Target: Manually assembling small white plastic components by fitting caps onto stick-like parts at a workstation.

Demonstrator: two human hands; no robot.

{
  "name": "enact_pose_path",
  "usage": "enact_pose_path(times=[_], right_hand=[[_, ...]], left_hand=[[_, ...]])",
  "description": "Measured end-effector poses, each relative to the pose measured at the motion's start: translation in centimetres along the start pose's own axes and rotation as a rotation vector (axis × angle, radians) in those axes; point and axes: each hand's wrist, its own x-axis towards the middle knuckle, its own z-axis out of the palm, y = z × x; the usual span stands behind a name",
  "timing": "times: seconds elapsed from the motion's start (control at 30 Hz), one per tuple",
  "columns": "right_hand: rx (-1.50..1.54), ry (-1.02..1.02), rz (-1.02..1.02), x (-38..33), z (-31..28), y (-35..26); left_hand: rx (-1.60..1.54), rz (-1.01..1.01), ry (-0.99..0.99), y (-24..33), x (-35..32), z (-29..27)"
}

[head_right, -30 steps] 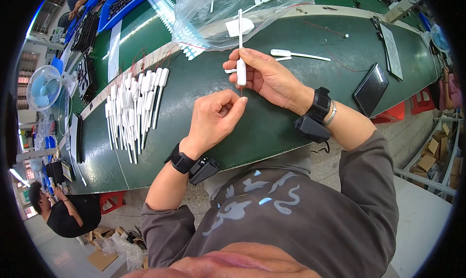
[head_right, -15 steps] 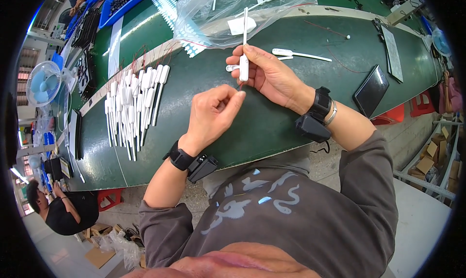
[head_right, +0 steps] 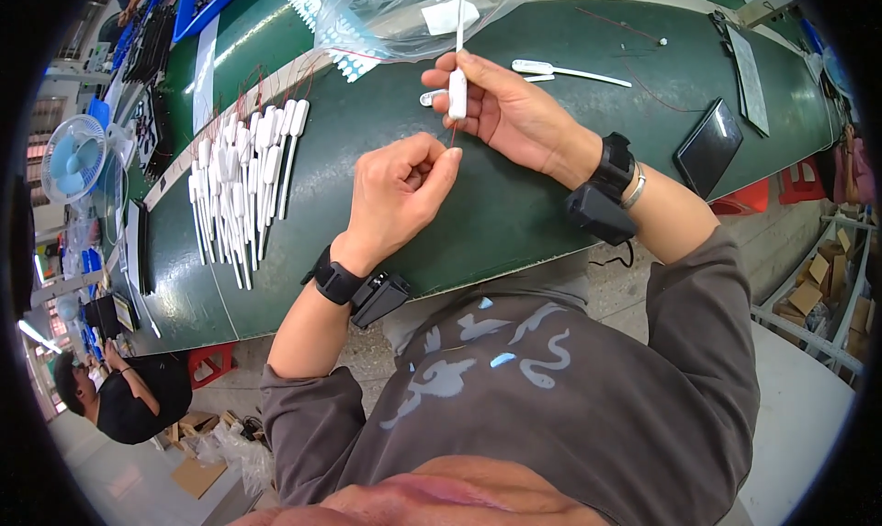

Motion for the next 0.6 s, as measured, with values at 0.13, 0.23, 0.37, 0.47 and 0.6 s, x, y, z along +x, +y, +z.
enact_pose_path(times=[0.13, 0.23, 0.37, 0.47, 0.6], right_hand=[[0.023, -0.030, -0.035, 0.2, -0.5, -0.1], [-0.005, -0.010, -0.048, 0.2, -0.2, -0.2], [0.010, -0.035, -0.044, 0.1, -0.3, -0.3], [-0.004, 0.020, -0.040, -0.1, 0.6, -0.5], [-0.017, 0.031, -0.054, -0.3, 1.2, 0.1]], left_hand=[[-0.023, -0.058, -0.023, 0.0, -0.2, -0.2], [0.054, -0.111, -0.033, 0.3, 0.2, -0.9], [-0.003, -0.076, 0.181, 0.5, 0.5, -0.9], [0.021, -0.022, 0.226, -0.1, 0.8, -0.7], [-0.188, -0.216, 0.042, -0.2, -0.1, 0.2]])
